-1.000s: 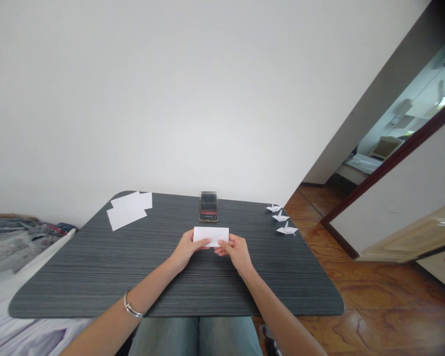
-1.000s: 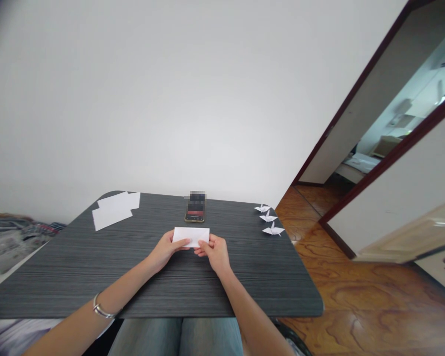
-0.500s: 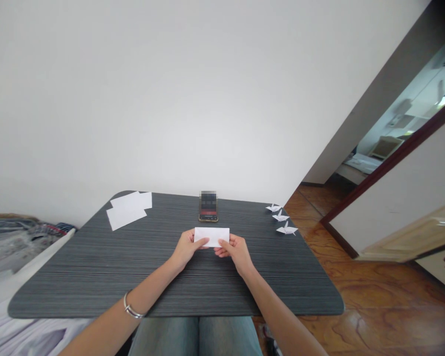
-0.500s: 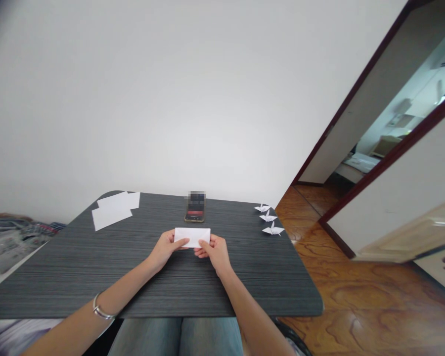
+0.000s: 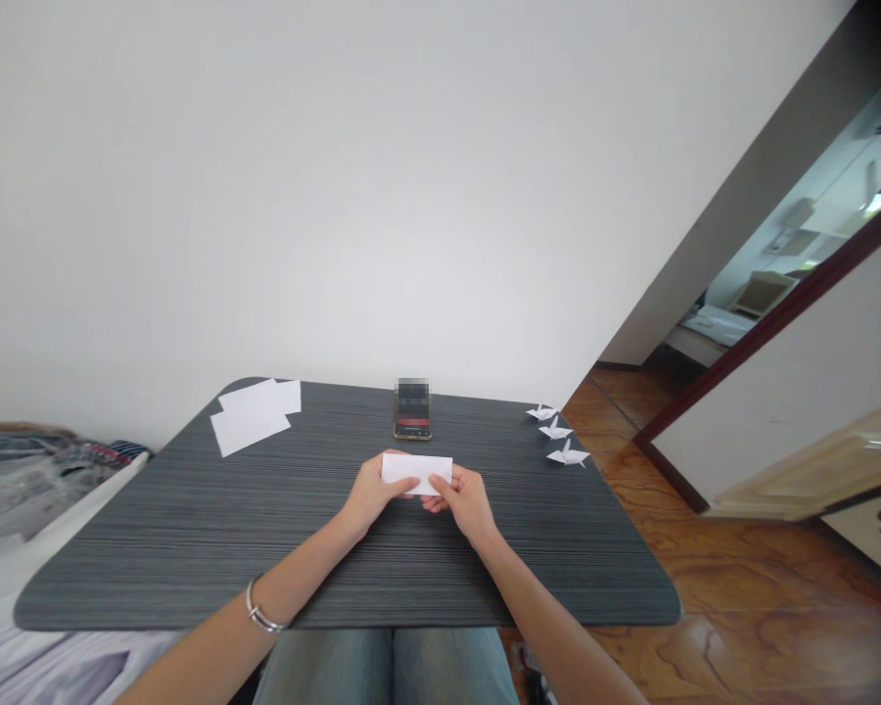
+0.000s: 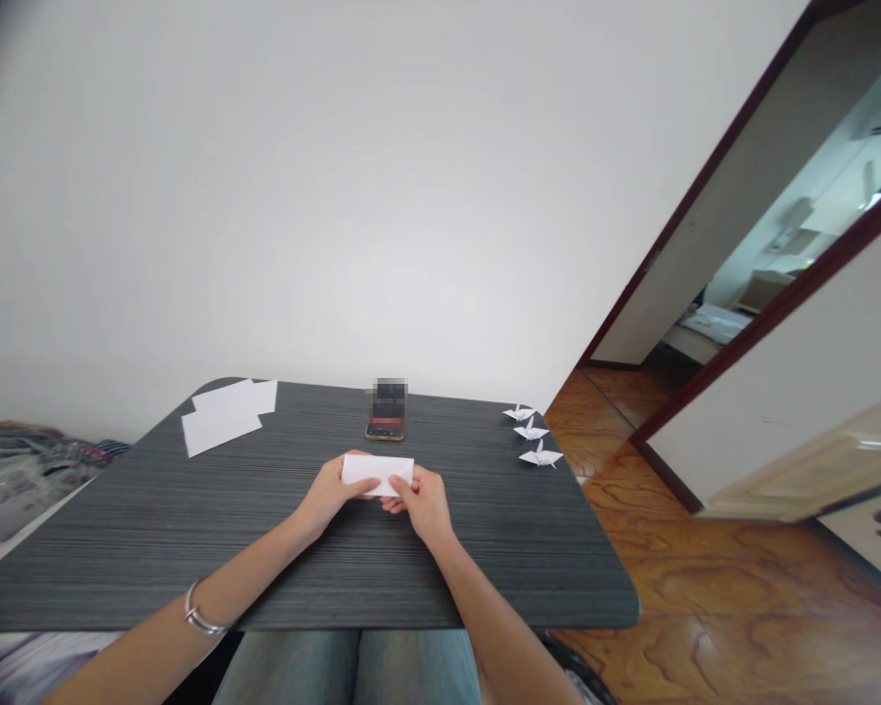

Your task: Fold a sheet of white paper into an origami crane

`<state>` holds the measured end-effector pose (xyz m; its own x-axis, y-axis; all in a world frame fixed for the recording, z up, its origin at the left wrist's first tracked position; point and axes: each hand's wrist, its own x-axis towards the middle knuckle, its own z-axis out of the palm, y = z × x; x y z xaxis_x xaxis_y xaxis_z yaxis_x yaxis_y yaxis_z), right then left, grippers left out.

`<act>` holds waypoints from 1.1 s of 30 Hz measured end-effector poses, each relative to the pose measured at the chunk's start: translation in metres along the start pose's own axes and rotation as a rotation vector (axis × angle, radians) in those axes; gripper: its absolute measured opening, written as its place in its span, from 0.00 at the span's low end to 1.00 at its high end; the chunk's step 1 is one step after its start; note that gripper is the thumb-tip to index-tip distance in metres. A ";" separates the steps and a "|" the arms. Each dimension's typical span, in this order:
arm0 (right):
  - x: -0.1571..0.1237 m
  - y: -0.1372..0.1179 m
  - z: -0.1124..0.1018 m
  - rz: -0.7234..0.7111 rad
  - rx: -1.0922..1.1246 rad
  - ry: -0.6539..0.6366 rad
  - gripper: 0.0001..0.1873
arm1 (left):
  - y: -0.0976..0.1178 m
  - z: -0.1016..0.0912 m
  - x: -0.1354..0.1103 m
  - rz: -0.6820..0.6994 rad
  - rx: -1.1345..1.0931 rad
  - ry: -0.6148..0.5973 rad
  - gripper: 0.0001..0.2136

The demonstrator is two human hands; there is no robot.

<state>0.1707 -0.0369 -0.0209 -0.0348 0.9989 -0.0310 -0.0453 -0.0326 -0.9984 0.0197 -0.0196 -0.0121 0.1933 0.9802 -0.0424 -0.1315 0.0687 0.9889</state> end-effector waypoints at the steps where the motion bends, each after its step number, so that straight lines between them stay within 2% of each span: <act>1: 0.000 0.000 0.000 0.001 -0.003 0.005 0.21 | -0.001 0.000 0.000 0.000 -0.002 0.011 0.17; 4: -0.001 -0.001 -0.001 -0.004 -0.012 0.019 0.21 | -0.002 -0.001 0.002 0.000 -0.017 0.006 0.17; 9: -0.001 -0.002 -0.004 -0.038 -0.005 0.040 0.19 | -0.002 -0.006 0.003 -0.007 -0.018 -0.069 0.17; 12: -0.001 -0.001 -0.005 0.028 0.060 0.013 0.17 | -0.001 -0.006 0.003 0.035 -0.001 -0.074 0.16; 16: -0.005 -0.005 -0.002 0.145 0.132 -0.092 0.15 | -0.002 -0.005 0.003 0.094 0.030 -0.070 0.14; 22: -0.008 -0.009 0.002 0.209 0.120 -0.113 0.13 | -0.001 -0.003 0.000 0.130 0.052 -0.095 0.12; 29: -0.005 0.001 -0.001 0.186 0.189 -0.139 0.13 | -0.002 -0.004 0.001 0.153 0.069 -0.110 0.13; 33: -0.005 -0.001 0.000 0.144 0.198 -0.110 0.13 | -0.002 -0.003 0.001 0.146 0.066 -0.104 0.13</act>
<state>0.1710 -0.0415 -0.0199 -0.1629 0.9742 -0.1561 -0.2259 -0.1908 -0.9553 0.0175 -0.0182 -0.0143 0.2770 0.9541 0.1141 -0.1019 -0.0889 0.9908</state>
